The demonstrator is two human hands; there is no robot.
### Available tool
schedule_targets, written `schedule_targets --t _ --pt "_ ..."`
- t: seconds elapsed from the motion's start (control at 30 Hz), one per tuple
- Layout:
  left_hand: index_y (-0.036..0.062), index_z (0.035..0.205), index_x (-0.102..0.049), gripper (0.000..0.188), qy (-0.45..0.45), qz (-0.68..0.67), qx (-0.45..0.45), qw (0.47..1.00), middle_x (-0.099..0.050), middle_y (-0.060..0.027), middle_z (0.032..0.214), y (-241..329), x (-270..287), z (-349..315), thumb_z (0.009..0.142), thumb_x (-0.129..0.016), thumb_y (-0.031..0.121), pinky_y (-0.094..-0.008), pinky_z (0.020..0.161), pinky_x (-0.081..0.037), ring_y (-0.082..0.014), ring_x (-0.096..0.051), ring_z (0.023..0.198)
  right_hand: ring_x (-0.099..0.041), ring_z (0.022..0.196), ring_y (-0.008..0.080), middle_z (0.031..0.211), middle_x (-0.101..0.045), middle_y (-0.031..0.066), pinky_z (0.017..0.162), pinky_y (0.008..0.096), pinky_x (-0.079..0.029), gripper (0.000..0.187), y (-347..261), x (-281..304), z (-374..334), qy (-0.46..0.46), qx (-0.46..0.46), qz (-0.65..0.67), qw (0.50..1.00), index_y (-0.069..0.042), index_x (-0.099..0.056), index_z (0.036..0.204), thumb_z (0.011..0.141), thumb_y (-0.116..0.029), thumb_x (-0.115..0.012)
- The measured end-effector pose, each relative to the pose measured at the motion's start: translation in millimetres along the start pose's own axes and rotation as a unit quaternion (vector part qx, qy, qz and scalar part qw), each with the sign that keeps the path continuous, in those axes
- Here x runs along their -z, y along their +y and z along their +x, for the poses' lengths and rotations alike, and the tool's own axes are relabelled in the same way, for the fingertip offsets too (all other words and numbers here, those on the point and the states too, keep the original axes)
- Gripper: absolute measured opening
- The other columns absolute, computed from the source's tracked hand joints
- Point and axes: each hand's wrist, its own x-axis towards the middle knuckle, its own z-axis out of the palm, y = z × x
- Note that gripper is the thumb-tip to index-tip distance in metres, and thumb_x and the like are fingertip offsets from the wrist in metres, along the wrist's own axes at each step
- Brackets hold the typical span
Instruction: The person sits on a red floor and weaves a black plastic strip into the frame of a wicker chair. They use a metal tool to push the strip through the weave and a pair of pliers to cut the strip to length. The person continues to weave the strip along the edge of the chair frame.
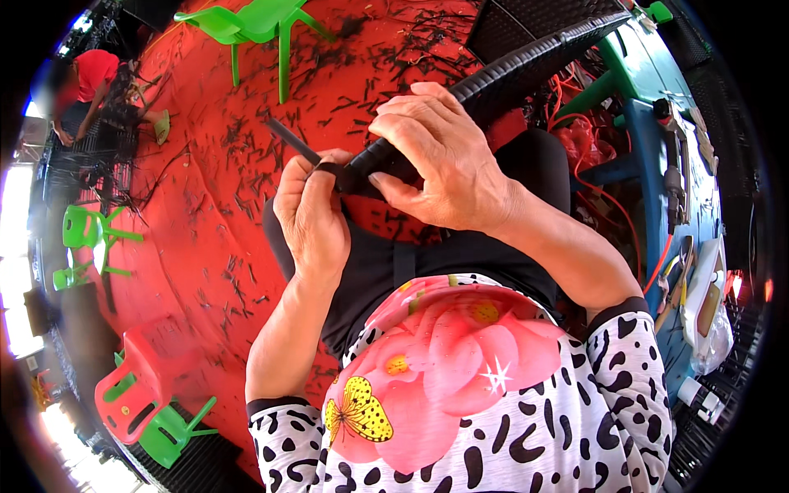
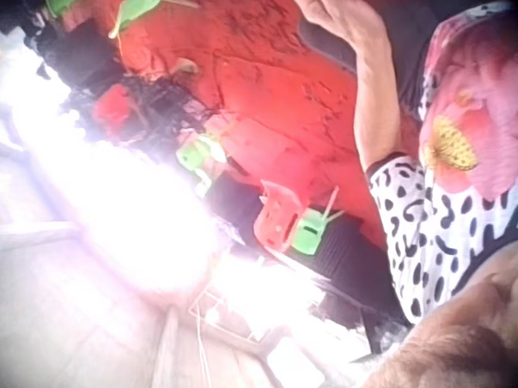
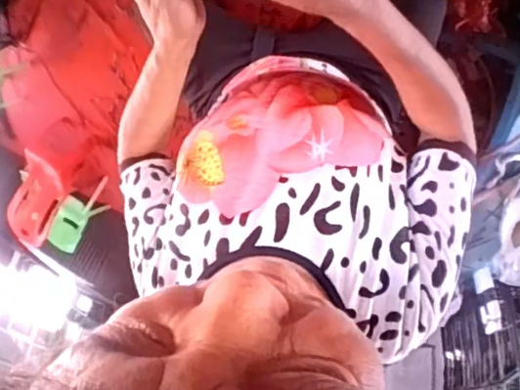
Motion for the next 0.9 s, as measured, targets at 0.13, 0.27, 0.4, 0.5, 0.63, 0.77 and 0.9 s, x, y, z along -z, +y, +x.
schedule_targets --t 0.13,0.27,0.4,0.5,0.63,0.77,0.9 --pt "-0.0024 0.090 -0.055 0.015 0.005 -0.024 0.004 1.000 -0.061 -0.0079 0.087 -2 3 3 0.085 -0.042 0.000 -0.0220 0.070 -0.042 -0.0089 -0.051 0.075 -0.058 0.090 0.0276 0.092 -0.059 0.0094 0.089 0.0435 -0.041 0.042 -1 -3 3 -0.022 -0.018 -0.016 0.999 -0.003 -0.055 0.092 0.055 -0.009 -0.074" --pt "-0.0036 0.091 -0.054 0.009 -0.034 -0.072 -0.002 0.997 -0.061 -0.0155 0.096 -4 11 6 0.090 -0.048 0.003 -0.0307 0.079 -0.045 -0.0179 -0.057 0.085 -0.057 0.084 0.0260 0.088 -0.057 0.0089 0.086 0.0439 -0.039 0.039 -1 -13 4 -0.006 -0.011 -0.026 1.000 -0.004 -0.054 0.088 0.054 -0.012 -0.071" --pt "-0.0029 0.090 -0.052 0.007 -0.017 -0.078 0.011 0.997 -0.061 -0.0169 0.097 -5 14 9 0.090 -0.047 0.003 -0.0301 0.080 -0.047 -0.0184 -0.059 0.087 -0.055 0.078 0.0251 0.081 -0.054 0.0084 0.086 0.0448 -0.037 0.033 -3 -20 8 -0.006 -0.013 -0.061 0.998 -0.005 -0.054 0.084 0.055 -0.015 -0.067" --pt "-0.0030 0.090 -0.052 0.008 -0.004 -0.054 0.005 0.998 -0.061 -0.0176 0.098 -5 13 11 0.090 -0.046 0.003 -0.0299 0.078 -0.048 -0.0189 -0.059 0.088 -0.053 0.072 0.0239 0.074 -0.051 0.0073 0.084 0.0450 -0.036 0.029 -2 -23 12 -0.024 -0.016 -0.087 0.996 -0.006 -0.054 0.079 0.055 -0.018 -0.065" --pt "-0.0039 0.092 -0.051 0.011 -0.010 -0.027 -0.016 0.999 -0.060 -0.0186 0.100 -4 15 12 0.091 -0.044 0.003 -0.0314 0.084 -0.046 -0.0198 -0.058 0.091 -0.053 0.076 0.0242 0.076 -0.049 0.0070 0.082 0.0419 -0.037 0.034 -3 -21 17 -0.057 -0.037 -0.084 0.994 -0.004 -0.051 0.082 0.052 -0.014 -0.064" --pt "-0.0027 0.105 -0.050 0.025 -0.075 0.010 -0.037 0.996 -0.055 -0.0078 0.102 -4 14 6 0.081 -0.054 0.006 -0.0215 0.070 -0.042 -0.0104 -0.052 0.082 -0.053 0.076 0.0246 0.077 -0.049 0.0072 0.080 0.0406 -0.038 0.032 -1 -18 15 -0.054 -0.032 -0.060 0.996 -0.005 -0.051 0.081 0.054 -0.015 -0.066" --pt "-0.0001 0.109 -0.047 0.042 -0.119 0.117 -0.074 0.983 -0.052 -0.0066 0.105 -4 12 7 0.070 -0.056 -0.012 -0.0243 0.076 -0.043 -0.0106 -0.050 0.088 -0.058 0.065 0.0242 0.072 -0.054 0.0072 0.070 0.0384 -0.040 0.021 9 -13 21 -0.057 0.003 -0.050 0.997 -0.007 -0.057 0.076 0.059 -0.018 -0.065"
